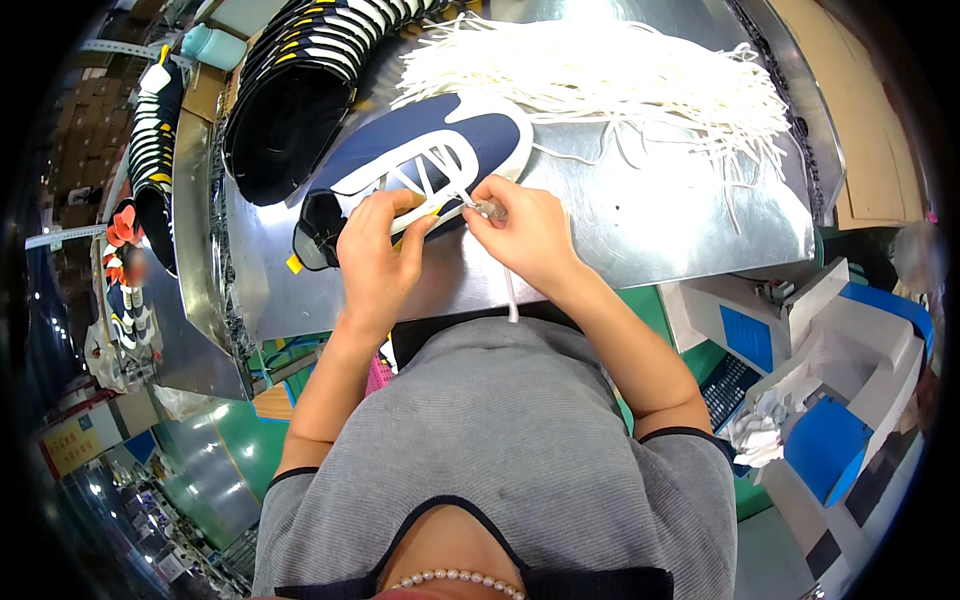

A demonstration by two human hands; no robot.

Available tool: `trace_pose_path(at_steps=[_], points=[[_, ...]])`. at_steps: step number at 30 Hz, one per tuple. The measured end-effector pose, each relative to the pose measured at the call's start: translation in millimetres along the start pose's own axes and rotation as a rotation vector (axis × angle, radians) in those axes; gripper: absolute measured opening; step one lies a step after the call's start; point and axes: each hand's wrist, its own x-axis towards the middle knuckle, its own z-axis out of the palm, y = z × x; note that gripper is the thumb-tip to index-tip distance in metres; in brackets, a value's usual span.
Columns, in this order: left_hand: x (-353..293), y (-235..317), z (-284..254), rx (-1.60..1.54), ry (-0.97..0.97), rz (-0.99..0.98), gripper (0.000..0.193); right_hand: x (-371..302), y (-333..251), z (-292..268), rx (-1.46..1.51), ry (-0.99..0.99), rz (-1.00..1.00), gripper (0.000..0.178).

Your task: The person laces shoes by hand, pulling a white lace through the eyelets of blue and white sneaker uppers and then placing the laced item aside on a stack.

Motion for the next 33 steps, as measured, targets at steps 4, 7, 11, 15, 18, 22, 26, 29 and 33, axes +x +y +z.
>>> trace_pose_path(at_steps=[4,7,11,15,18,22,26,29,33], points=[[7.2,-4.7,-8.7,0.020,0.099,-0.009,0.023,-24.6,-32.1,-22.6,-0.268,0.017,-0.440,0.012],[17.1,-6.8,-11.7,-0.012,0.135,0.000,0.024,-49.8,-40.9,-34.2,-0.459,-0.502,-0.571,0.009],[22.6,-1.0,-16.4,0.036,0.161,0.073,0.021,-45.2,-36.0,-39.3,-0.141,-0.521,-0.486,0.013],[21.0,11.8,-18.1,-0.032,0.094,0.164,0.021,8.8,-36.8,-30.5,0.407,-0.100,0.150,0.029],[20.6,15.2,-23.9,-0.002,0.073,0.151,0.022,13.8,-38.6,-16.8,0.478,-0.198,0.173,0.028],[25.8,19.1,-44.1,0.074,0.069,0.113,0.026,-24.2,-32.5,-18.7,0.410,-0.436,0.074,0.026],[20.2,6.0,-36.4,0.183,-0.148,0.076,0.020,-51.5,-9.4,-12.8,0.376,-0.415,-0.246,0.020],[1.8,-9.7,-15.9,0.355,-0.387,-0.039,0.017,-29.0,-18.7,-20.2,0.353,-0.254,0.013,0.020],[9.7,-10.9,-15.2,0.263,-0.465,-0.111,0.018,5.8,-21.2,-10.9,0.580,-0.021,0.089,0.019]])
